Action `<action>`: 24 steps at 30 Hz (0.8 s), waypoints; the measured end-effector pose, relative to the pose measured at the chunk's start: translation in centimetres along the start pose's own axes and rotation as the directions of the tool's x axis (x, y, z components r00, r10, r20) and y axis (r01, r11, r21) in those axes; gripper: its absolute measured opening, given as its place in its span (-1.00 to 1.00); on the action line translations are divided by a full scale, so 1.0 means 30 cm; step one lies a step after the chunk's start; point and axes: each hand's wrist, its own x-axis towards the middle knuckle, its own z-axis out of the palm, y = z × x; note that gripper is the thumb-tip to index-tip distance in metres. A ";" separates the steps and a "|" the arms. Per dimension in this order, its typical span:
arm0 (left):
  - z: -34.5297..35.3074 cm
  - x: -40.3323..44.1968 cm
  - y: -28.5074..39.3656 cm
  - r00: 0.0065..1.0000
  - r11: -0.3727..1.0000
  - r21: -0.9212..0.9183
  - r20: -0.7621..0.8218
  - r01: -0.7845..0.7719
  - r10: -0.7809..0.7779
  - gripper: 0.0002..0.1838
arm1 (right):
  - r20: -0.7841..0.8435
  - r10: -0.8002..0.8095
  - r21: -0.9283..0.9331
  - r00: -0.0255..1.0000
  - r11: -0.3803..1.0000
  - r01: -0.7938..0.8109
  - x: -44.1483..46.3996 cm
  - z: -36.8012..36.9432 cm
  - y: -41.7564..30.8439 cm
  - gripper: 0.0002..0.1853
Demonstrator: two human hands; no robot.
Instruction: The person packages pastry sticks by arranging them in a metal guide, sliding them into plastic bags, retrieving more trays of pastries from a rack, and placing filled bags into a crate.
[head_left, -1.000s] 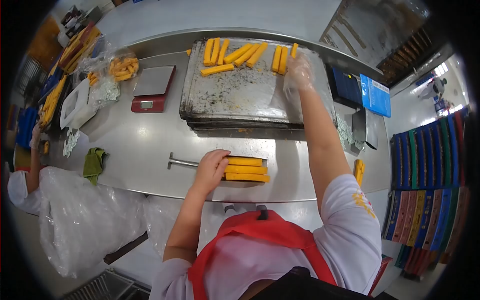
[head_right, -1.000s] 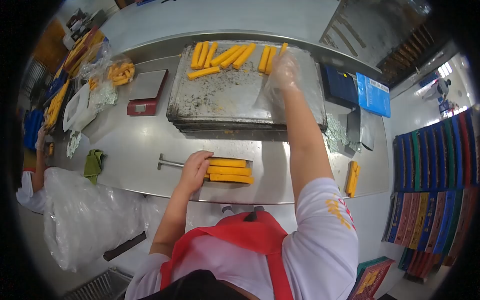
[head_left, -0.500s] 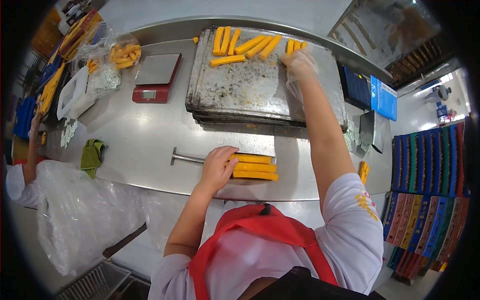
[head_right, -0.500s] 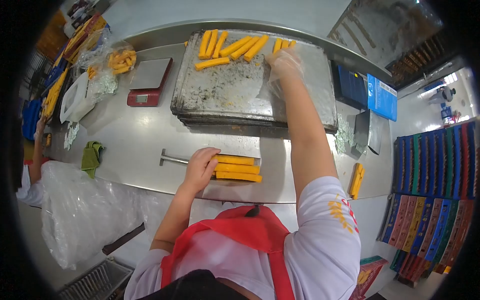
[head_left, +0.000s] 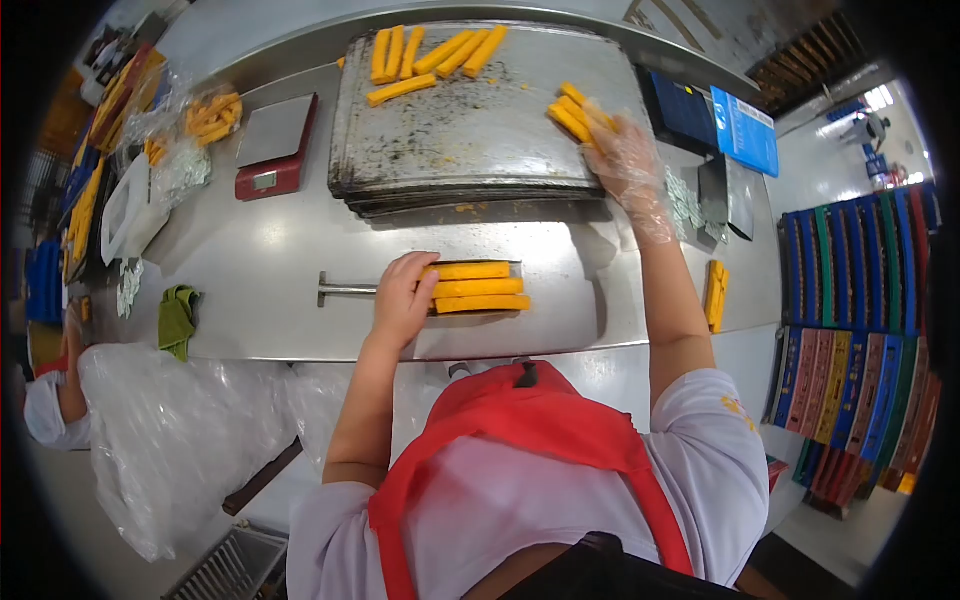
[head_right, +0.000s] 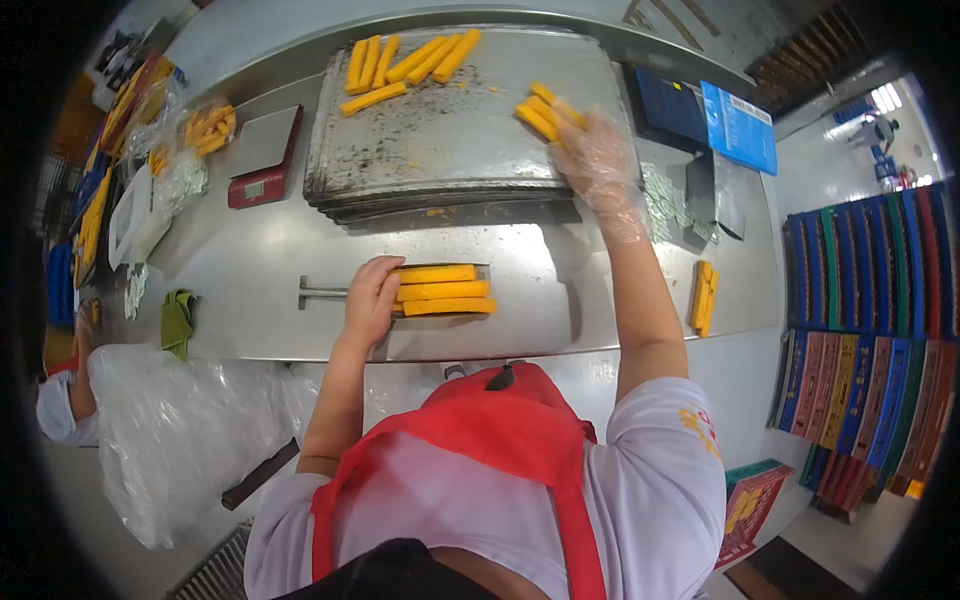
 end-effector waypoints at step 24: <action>0.019 -0.002 -0.001 0.998 0.999 -0.008 -0.045 -0.037 0.037 -0.72 | 0.301 0.071 0.334 0.951 0.926 -0.175 0.049 -0.063 0.072 -0.57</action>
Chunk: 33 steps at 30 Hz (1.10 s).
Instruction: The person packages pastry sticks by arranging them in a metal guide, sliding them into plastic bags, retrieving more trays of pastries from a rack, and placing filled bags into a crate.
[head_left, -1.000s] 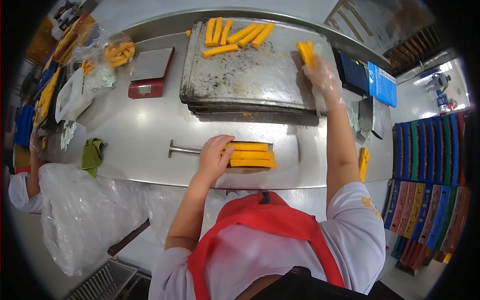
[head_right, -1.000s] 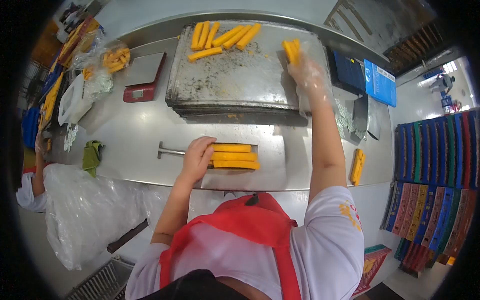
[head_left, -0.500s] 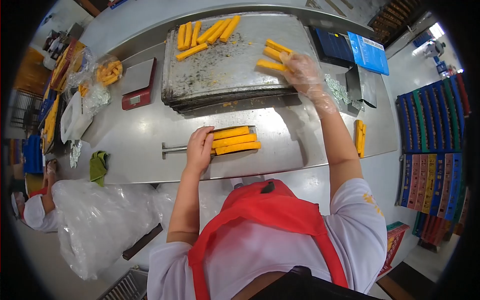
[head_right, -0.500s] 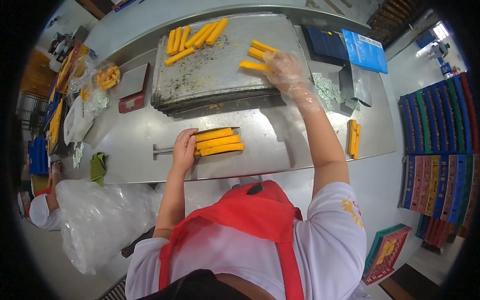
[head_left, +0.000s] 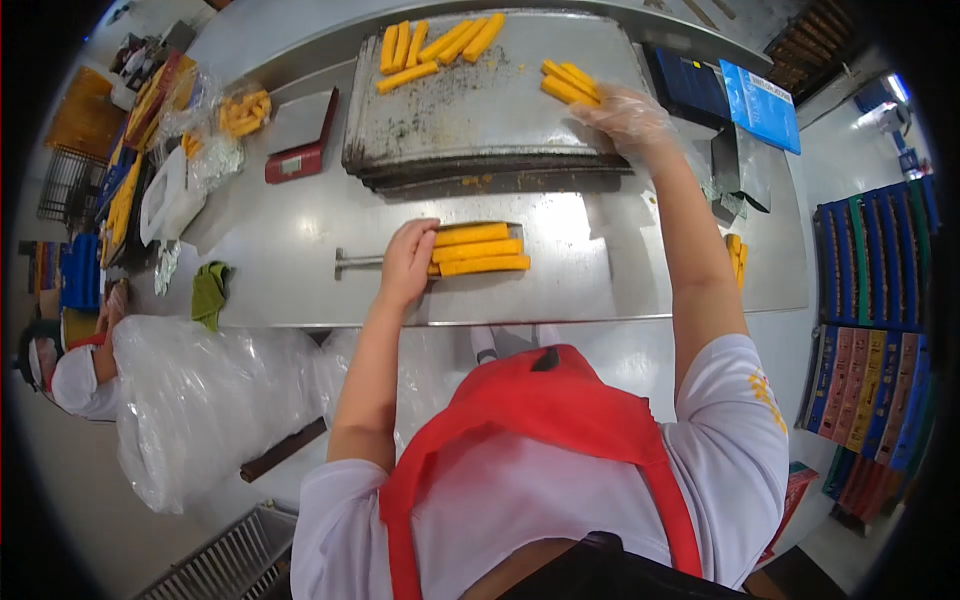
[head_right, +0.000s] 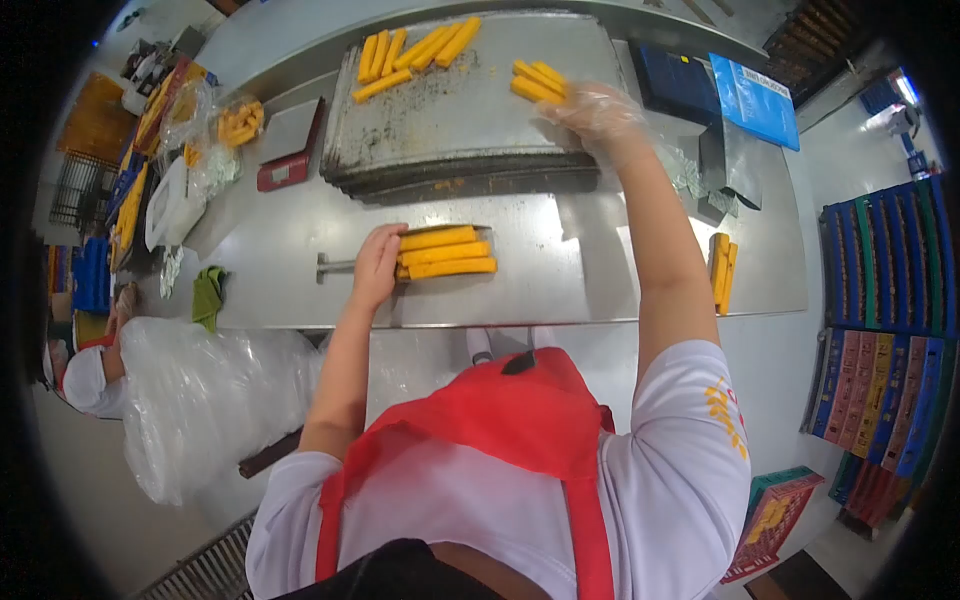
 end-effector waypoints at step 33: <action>0.063 0.017 0.032 1.000 0.993 -0.117 -0.019 0.017 -0.020 -0.66 | -0.215 0.172 0.080 0.961 0.984 -0.158 -0.094 0.071 -0.227 -0.52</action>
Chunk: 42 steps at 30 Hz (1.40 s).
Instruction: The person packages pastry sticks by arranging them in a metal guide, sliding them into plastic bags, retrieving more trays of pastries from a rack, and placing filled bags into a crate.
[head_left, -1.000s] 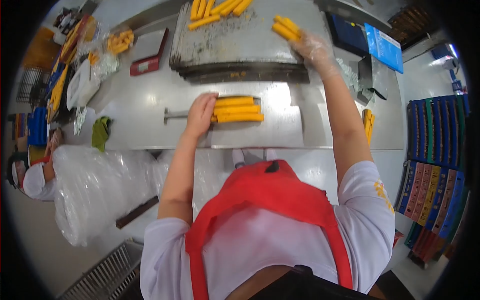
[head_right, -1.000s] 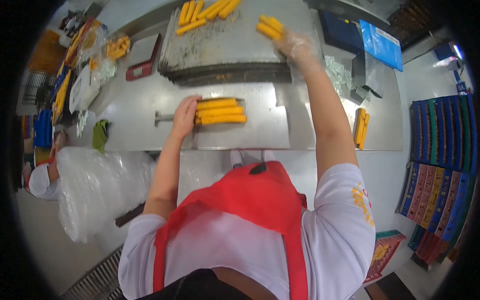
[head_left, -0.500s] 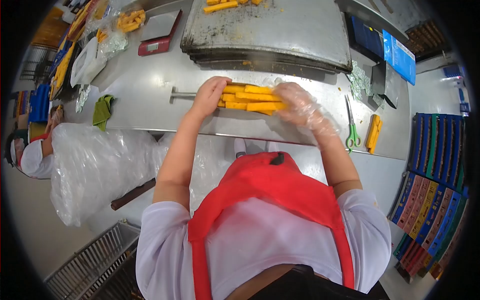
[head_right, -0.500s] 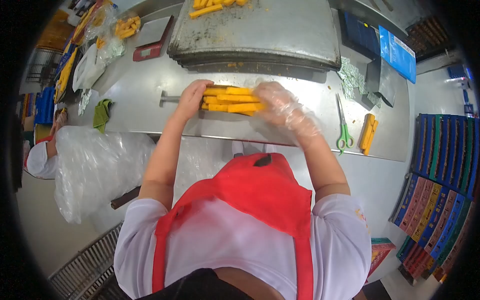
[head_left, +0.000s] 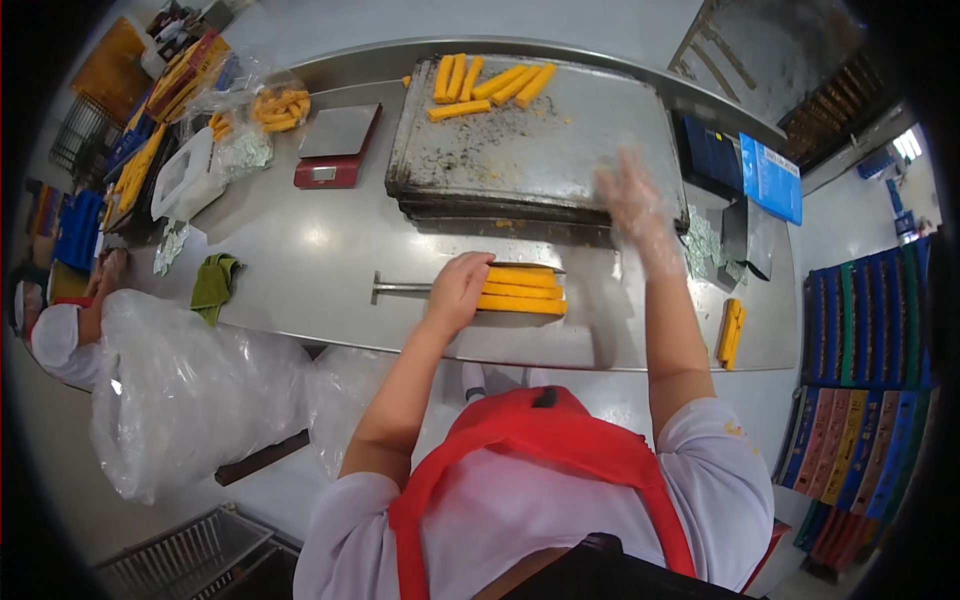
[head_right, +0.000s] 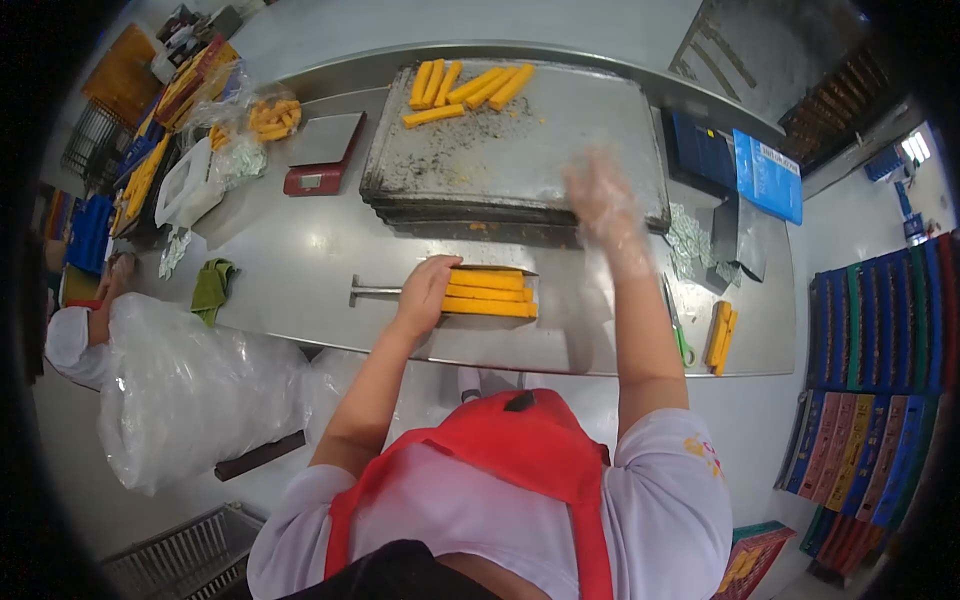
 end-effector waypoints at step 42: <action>-0.007 0.010 -0.029 0.981 0.996 0.088 0.196 -0.023 0.006 -0.59 | -0.193 0.799 -0.230 0.569 0.527 -0.818 -0.544 -0.337 0.563 -0.68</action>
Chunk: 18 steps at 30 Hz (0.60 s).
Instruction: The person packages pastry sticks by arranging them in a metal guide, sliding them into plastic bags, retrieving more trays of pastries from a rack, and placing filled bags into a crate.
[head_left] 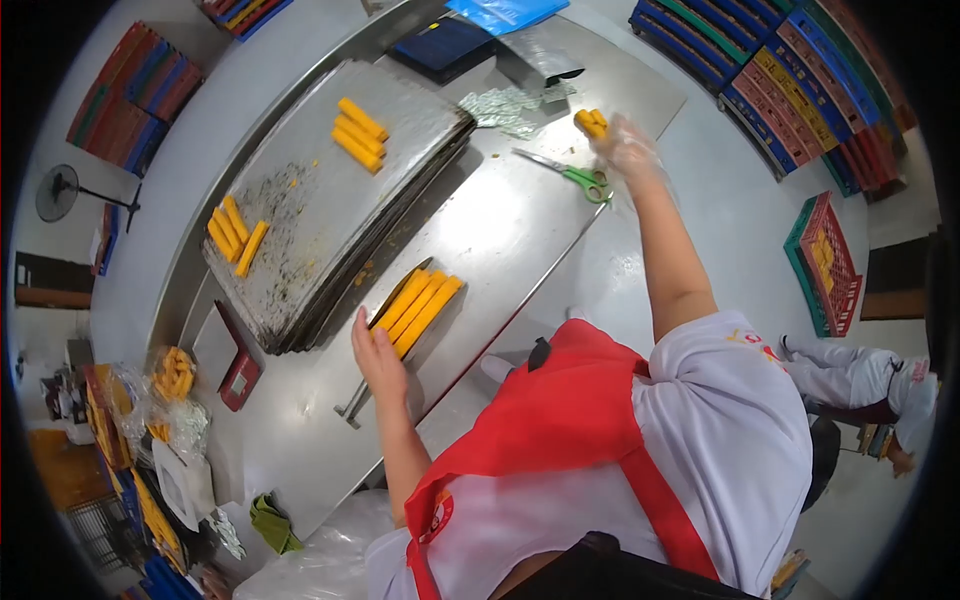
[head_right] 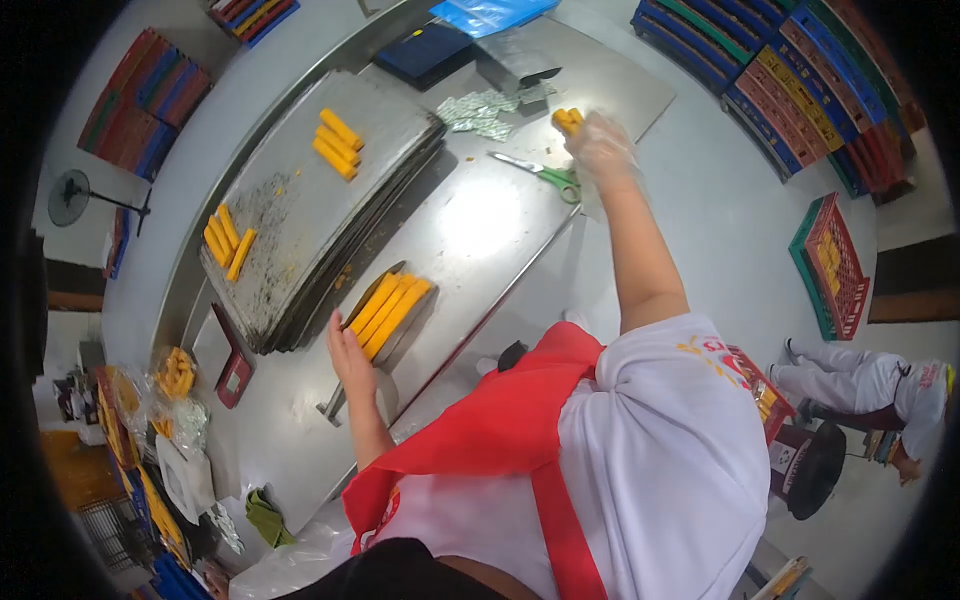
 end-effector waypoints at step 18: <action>0.569 0.098 0.738 0.914 0.823 -0.542 0.226 -0.169 0.336 -0.63 | 0.116 0.841 0.480 0.529 0.419 -0.771 -0.571 -0.059 1.502 -0.66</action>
